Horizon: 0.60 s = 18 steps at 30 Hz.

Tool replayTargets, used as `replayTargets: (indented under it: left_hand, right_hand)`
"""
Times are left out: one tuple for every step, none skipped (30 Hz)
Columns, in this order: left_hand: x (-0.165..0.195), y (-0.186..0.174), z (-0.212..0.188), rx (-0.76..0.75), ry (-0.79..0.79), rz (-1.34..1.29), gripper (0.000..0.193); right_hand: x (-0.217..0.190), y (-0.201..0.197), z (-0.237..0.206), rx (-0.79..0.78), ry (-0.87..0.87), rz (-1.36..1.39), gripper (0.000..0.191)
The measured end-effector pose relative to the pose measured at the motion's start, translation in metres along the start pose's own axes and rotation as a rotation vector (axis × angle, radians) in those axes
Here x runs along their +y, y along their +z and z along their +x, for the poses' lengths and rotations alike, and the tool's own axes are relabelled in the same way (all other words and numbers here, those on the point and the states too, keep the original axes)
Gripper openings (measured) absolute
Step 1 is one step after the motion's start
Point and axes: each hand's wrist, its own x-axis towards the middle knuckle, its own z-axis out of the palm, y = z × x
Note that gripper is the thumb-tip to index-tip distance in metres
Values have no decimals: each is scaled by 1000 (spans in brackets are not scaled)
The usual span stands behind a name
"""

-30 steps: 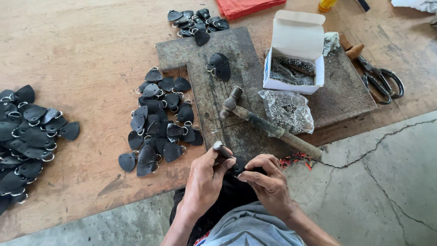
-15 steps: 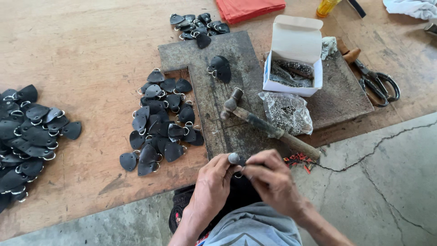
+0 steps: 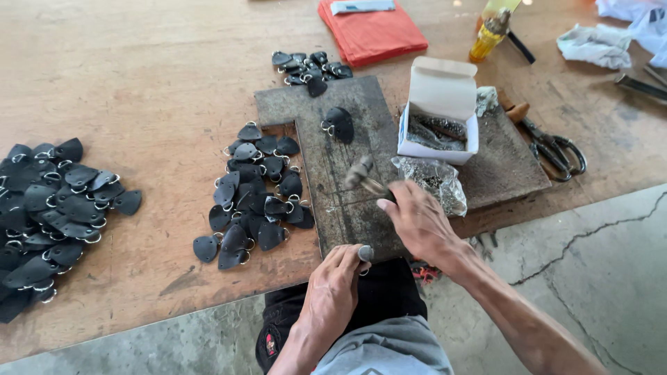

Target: The person attaches metal split rings to black leather keychain fobs. They take a fob, place a ring over its hole, position a metal punch on the ring, and hammer it to secure the ring, setting finished keychains on the work block and reaching into a box for more rings.

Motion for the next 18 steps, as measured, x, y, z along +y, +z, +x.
replayTargets:
  left_hand:
    - [0,0,0,3,5,5,20]
    - [0,1,-1,3,9,8,18]
    - [-1,1,-1,9,13,15,16]
    - [-1,2,-1,13,17,22,15]
    - [-1,3,-1,15,24,30,13]
    - [-1,4,-1,21,29,38,13]
    - [-1,4,-1,28,33,47,13]
    - [-1,5,-1,36,39,59,13]
    - [-1,6,-1,42,45,60,13]
    - [-1,6,-2,49,50,62,14]
    - [-1,7,-2,54,51,63,15]
    - [-1,8,-2,47,46,73,14]
    - [-1,8,-2,39,40,82,13]
    - [-1,9,-2,30,31,90,12]
    - [-2,9,-2,35,35,88,12]
    - [-2,10,-2,38,37,88,12]
    - [-3,10,-2,39,40,87,12]
    - [-4,10,-3,32,34,83,12]
  right_hand:
    - [-4,-12,-6,-80,71,42,31]
    - [-8,-26,-15,-162,146,84,33]
    - [-13,-39,-23,-244,222,126,34]
    - [-17,-53,-33,-257,200,109,34]
    - [-22,-66,-41,-268,180,93,34]
    - [-25,-76,-50,-335,284,109,33]
    - [-28,-89,-62,-400,387,126,31]
    - [-31,-96,-70,-462,491,146,30]
    - [-32,-102,-73,-367,297,126,29]
    - [-33,-110,-81,-271,106,104,28]
    - [-33,-118,-90,-176,-83,84,29]
    - [-33,-124,-100,-78,-30,196,29]
    - [-32,-127,-107,18,25,308,29]
    - [-31,-133,-119,223,-68,469,33]
    - [-31,-140,-133,429,-162,627,39]
    - [-28,-139,-134,426,-267,811,34]
    - [-26,-138,-136,422,-372,997,31]
    - [-22,-135,-133,341,-434,1093,28]
